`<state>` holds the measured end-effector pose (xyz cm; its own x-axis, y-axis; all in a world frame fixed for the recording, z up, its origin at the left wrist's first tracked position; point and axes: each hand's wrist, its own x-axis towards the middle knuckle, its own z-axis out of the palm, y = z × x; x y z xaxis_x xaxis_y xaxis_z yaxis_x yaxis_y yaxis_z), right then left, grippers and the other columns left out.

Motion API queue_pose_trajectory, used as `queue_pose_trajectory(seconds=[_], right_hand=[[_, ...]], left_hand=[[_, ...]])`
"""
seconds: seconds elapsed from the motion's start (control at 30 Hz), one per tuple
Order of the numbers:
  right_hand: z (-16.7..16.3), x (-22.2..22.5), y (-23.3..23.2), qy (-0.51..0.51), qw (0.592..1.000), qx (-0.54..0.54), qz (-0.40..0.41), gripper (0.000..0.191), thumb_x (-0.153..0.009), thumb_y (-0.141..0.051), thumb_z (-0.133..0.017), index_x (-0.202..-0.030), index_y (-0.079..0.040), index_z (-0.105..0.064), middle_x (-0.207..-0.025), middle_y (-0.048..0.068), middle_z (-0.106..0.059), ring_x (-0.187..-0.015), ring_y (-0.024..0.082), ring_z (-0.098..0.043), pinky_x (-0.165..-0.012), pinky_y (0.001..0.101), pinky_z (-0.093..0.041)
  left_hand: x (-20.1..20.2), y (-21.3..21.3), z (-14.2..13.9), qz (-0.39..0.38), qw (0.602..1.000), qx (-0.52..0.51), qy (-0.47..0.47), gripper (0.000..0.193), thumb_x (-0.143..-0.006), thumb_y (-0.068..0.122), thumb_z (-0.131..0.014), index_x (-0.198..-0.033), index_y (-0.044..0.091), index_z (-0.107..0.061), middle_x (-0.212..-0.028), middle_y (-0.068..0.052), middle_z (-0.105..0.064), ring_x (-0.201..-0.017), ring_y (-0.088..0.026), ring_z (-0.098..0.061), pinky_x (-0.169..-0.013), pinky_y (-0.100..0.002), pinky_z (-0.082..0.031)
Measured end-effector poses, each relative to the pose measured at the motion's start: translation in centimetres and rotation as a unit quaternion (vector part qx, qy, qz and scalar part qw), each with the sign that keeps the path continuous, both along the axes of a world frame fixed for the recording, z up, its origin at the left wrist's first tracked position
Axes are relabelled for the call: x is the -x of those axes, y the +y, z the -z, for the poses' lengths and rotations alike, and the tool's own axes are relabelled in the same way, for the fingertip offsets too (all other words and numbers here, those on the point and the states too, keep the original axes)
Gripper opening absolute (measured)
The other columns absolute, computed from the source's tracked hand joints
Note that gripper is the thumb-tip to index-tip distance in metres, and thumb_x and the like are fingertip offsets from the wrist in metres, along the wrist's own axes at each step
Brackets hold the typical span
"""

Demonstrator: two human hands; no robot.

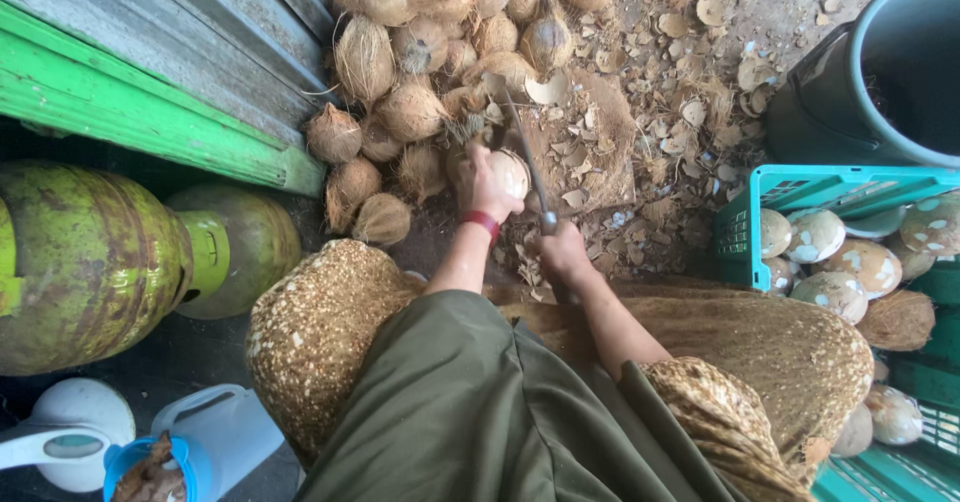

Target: The person sits on the ground and uses a curved knife to peel the husk off a coconut. They rotate the coconut in their left hand while striking the husk with the knife in their right hand, then place the peeled coconut into a nearby crate.

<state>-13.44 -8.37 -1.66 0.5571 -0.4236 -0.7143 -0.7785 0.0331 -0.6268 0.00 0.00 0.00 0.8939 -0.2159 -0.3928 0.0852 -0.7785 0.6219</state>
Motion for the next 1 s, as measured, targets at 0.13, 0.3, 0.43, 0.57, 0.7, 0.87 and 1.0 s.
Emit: queue_pose_trajectory(seconds=[0.13,0.3,0.43,0.57,0.7,0.87,1.0], right_hand=[[0.7,0.2,-0.7,-0.073,0.991,0.105,-0.049,0.034,-0.07,-0.016,-0.084,-0.092,0.005,-0.068,-0.08,0.018,-0.072,-0.07,0.027,-0.07,-0.065,0.0389,-0.056],[-0.5,1.3,-1.5,-0.036,0.998,0.058,-0.014,0.031,-0.071,-0.016,-0.079,-0.092,0.004,-0.067,-0.074,0.016,-0.071,-0.065,0.027,-0.071,-0.061,0.0414,-0.058],[-3.8,1.2,-0.8,-0.177,0.975,0.123,-0.051,0.033,-0.071,-0.014,-0.076,-0.098,0.001,-0.062,-0.072,0.016,-0.07,-0.062,0.027,-0.07,-0.06,0.0402,-0.057],[-2.9,1.5,0.3,-0.273,0.943,0.182,-0.051,0.03,-0.076,-0.015,-0.075,-0.097,0.001,-0.06,-0.069,0.014,-0.069,-0.059,0.023,-0.067,-0.059,0.0383,-0.055],[1.2,1.3,-1.5,-0.014,0.998,-0.036,0.049,0.028,-0.074,-0.009,-0.071,-0.1,-0.002,-0.062,-0.069,0.011,-0.066,-0.056,0.025,-0.062,-0.051,0.0431,-0.05],[2.4,1.5,-2.2,-0.075,0.997,-0.008,0.02,0.037,-0.075,-0.014,-0.081,-0.098,0.014,-0.07,-0.066,0.009,-0.066,-0.057,0.022,-0.064,-0.051,0.0342,-0.05],[-1.5,1.5,-2.1,-0.114,0.993,0.032,0.015,0.042,-0.072,-0.009,-0.074,-0.109,0.006,-0.06,-0.071,0.009,-0.068,-0.058,0.023,-0.069,-0.051,0.0363,-0.059]], left_hand=[[0.2,0.8,0.6,0.017,0.996,0.052,-0.077,0.115,-0.042,0.017,-0.099,-0.137,0.02,-0.034,-0.132,-0.019,-0.053,-0.124,-0.039,-0.057,-0.107,-0.053,-0.052],[0.5,0.7,0.4,0.033,0.991,0.075,-0.109,0.114,-0.042,0.018,-0.1,-0.136,0.016,-0.037,-0.126,-0.021,-0.055,-0.117,-0.043,-0.061,-0.101,-0.05,-0.054],[-0.3,-0.1,-1.0,0.01,0.998,0.04,-0.046,0.131,-0.04,0.019,-0.1,-0.147,0.02,-0.025,-0.13,-0.022,-0.049,-0.117,-0.043,-0.059,-0.098,-0.05,-0.054],[0.2,-0.1,-1.1,0.032,0.998,0.019,-0.046,0.126,-0.042,0.02,-0.1,-0.143,0.018,-0.025,-0.127,-0.025,-0.049,-0.117,-0.043,-0.059,-0.101,-0.048,-0.054],[0.1,0.3,-0.9,0.032,0.999,0.028,-0.023,0.113,-0.042,0.012,-0.094,-0.136,0.022,-0.032,-0.132,-0.02,-0.049,-0.121,-0.04,-0.058,-0.101,-0.047,-0.056],[0.8,1.0,-0.5,0.037,0.994,0.07,-0.073,0.112,-0.041,0.012,-0.097,-0.133,0.021,-0.034,-0.127,-0.021,-0.052,-0.119,-0.041,-0.058,-0.105,-0.049,-0.053],[0.1,0.6,-0.5,0.038,0.996,0.054,-0.052,0.119,-0.039,0.013,-0.1,-0.135,0.021,-0.031,-0.127,-0.021,-0.05,-0.118,-0.04,-0.057,-0.107,-0.05,-0.049]])
